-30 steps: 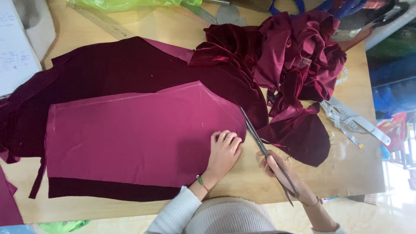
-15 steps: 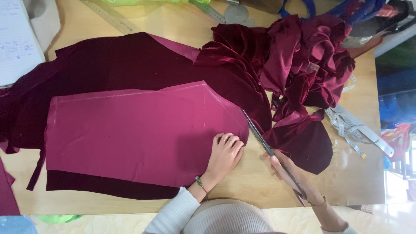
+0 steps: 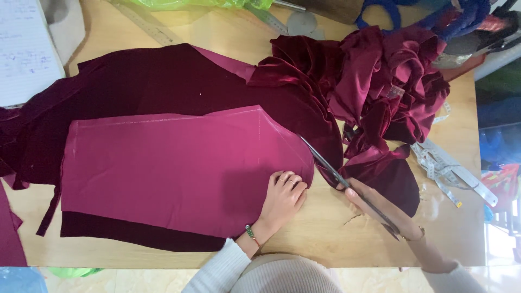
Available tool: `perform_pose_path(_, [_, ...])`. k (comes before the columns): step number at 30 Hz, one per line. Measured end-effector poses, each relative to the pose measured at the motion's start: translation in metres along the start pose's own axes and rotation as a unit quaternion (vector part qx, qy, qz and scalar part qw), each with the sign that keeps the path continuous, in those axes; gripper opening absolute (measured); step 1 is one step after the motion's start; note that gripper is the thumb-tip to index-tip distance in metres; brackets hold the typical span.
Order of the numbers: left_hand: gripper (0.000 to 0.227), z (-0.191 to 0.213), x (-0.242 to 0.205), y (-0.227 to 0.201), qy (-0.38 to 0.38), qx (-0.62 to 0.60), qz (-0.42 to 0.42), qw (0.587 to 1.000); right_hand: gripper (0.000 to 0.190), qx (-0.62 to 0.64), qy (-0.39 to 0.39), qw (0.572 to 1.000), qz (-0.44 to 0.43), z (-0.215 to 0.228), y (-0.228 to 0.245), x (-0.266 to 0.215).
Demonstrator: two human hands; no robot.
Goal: The person uses large shears to cut a piece of maroon velvet fabric laid out on a wooden table. They follow a pattern or marked line, cutting along the edges to separate the desired shape from the larger piece of material.
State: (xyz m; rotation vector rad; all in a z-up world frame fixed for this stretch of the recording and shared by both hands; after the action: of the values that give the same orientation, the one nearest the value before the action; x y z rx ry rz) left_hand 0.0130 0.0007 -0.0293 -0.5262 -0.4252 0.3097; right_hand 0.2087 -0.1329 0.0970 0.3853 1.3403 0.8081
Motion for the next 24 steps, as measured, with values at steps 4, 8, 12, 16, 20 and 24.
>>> perform_pose_path(4, [0.004,0.006,0.001,-0.003,0.003,-0.006,0.001,1.000,0.041,0.004,0.012,1.000,0.022,0.007,0.011,0.007])
perform_pose_path(8, [0.003,0.006,0.000,-0.003,0.005,-0.013,-0.003,1.000,0.038,0.012,0.033,0.999,0.013,0.010,0.048,0.001])
perform_pose_path(12, [0.003,0.002,-0.001,0.000,0.004,-0.008,-0.008,1.000,0.037,-0.013,0.047,0.999,-0.014,0.020,0.022,0.015])
perform_pose_path(16, [0.003,0.000,-0.001,0.000,0.002,-0.002,-0.008,1.000,0.035,-0.024,0.051,0.998,-0.019,0.030,0.028,0.018])
perform_pose_path(20, [0.004,0.005,0.000,-0.001,0.004,-0.002,-0.016,1.000,0.033,-0.044,0.058,0.997,-0.025,0.037,0.055,0.015])
perform_pose_path(24, [0.007,-0.001,-0.002,0.000,0.002,0.002,-0.019,1.000,0.032,-0.075,0.081,0.993,-0.028,0.038,0.072,0.015])
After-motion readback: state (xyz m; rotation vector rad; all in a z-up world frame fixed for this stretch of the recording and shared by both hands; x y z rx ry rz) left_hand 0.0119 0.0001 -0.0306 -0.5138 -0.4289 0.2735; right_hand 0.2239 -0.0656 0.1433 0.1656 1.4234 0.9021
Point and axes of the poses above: each hand's wrist, its own x-axis towards the middle knuckle, its own z-axis out of the back of the hand, y = z × x, the point moved 1 cm from there along x, towards the middle knuckle, and after that the axes turned 15 degrees about y, right-handed, at the moved point
